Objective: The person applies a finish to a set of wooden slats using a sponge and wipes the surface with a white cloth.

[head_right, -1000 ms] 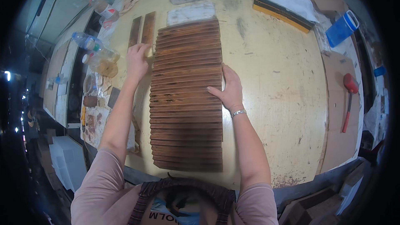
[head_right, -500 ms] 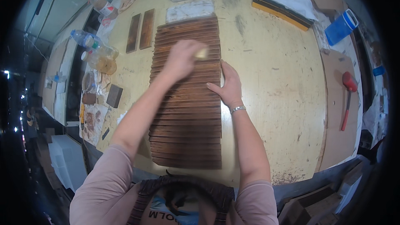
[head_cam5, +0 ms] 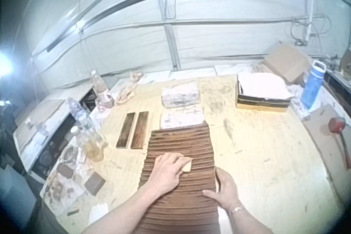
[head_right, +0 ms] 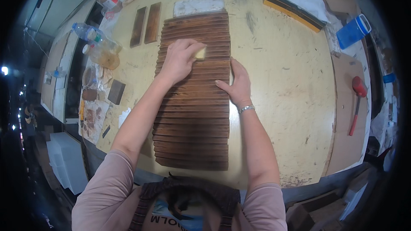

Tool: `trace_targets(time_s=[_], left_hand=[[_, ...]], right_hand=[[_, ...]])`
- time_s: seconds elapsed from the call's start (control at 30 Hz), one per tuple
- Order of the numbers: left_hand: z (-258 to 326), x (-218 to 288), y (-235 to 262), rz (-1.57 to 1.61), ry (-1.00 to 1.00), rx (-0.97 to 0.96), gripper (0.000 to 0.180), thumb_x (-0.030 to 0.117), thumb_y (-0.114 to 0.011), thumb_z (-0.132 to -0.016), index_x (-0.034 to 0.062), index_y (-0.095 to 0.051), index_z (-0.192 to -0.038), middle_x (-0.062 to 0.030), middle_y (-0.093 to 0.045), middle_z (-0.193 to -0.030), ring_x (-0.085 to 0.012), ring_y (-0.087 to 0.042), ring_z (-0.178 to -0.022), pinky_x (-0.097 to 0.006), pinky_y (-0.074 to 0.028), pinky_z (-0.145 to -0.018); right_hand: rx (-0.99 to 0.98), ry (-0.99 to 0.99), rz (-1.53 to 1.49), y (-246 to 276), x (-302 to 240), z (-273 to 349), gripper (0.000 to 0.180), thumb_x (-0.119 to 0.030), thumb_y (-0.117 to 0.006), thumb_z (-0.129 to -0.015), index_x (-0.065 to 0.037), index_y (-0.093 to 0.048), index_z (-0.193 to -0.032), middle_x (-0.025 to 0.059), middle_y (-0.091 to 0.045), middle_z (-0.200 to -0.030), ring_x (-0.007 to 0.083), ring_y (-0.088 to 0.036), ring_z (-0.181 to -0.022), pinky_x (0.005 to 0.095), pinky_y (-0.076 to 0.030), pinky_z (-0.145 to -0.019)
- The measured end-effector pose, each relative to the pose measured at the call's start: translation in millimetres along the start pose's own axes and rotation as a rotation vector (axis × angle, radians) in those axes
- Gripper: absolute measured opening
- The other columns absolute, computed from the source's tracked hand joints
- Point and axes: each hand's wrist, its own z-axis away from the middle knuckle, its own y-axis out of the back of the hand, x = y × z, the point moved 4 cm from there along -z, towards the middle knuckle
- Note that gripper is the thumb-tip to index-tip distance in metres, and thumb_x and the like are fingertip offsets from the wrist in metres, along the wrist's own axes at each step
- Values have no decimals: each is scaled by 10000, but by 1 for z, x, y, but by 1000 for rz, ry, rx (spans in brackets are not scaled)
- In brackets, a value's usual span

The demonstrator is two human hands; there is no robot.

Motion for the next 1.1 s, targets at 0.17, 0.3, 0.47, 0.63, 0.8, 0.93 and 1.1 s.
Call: trace_targets(time_s=[0.17,0.3,0.47,0.63,0.8,0.93,1.1], left_hand=[[22,-54,32,-268,165,74,499,-59,-662,-734,186,-710,-1165,-25,-661,-1146,-272,-562,-1130,-460,-393,-970],[17,-32,33,-200,-17,19,470,-62,-661,-736,168,-715,-1143,-17,-661,-1146,-281,-560,-1106,-451,-383,-965],[12,-54,41,-223,149,96,453,-52,-664,-737,157,-707,-1136,-24,-660,-1142,-276,-561,-1129,-467,-385,-995],[18,-9,25,-21,-148,-116,486,-97,-626,-742,174,-695,-1139,-43,-660,-1141,-294,-568,-1128,-445,-405,-1004],[61,-88,63,-209,177,-60,497,-110,-616,-754,156,-687,-1169,-81,-657,-1146,-320,-577,-1132,-448,-412,-1015],[64,-78,71,-173,179,110,448,-73,-647,-794,146,-682,-1183,-112,-652,-1143,-344,-605,-1087,-467,-457,-970],[37,8,29,62,-69,-120,459,-66,-649,-797,165,-673,-1193,-74,-654,-1179,-289,-586,-1189,-476,-391,-1076]], right_hand=[[6,10,2,-1,-4,0,926,-365,-850,-671,-17,-491,-1450,211,-575,-1401,383,-508,-1320,441,-388,-1139],[5,-18,38,1,-6,0,937,-367,-852,-670,-5,-487,-1453,213,-571,-1406,382,-504,-1326,440,-386,-1141],[26,6,58,-3,-1,1,930,-371,-852,-676,2,-490,-1446,214,-573,-1402,378,-507,-1322,444,-389,-1139],[-4,-16,29,-1,-5,-1,924,-378,-853,-680,7,-493,-1439,215,-573,-1400,378,-510,-1318,444,-389,-1137],[39,28,73,-3,3,1,918,-373,-855,-680,-4,-494,-1440,216,-579,-1389,382,-517,-1306,447,-391,-1132],[14,2,52,-3,1,0,914,-363,-852,-683,-17,-492,-1448,207,-575,-1401,373,-511,-1319,443,-384,-1144],[7,-5,16,-1,-3,0,899,-349,-845,-685,-15,-497,-1443,207,-583,-1392,372,-519,-1314,438,-389,-1142]])
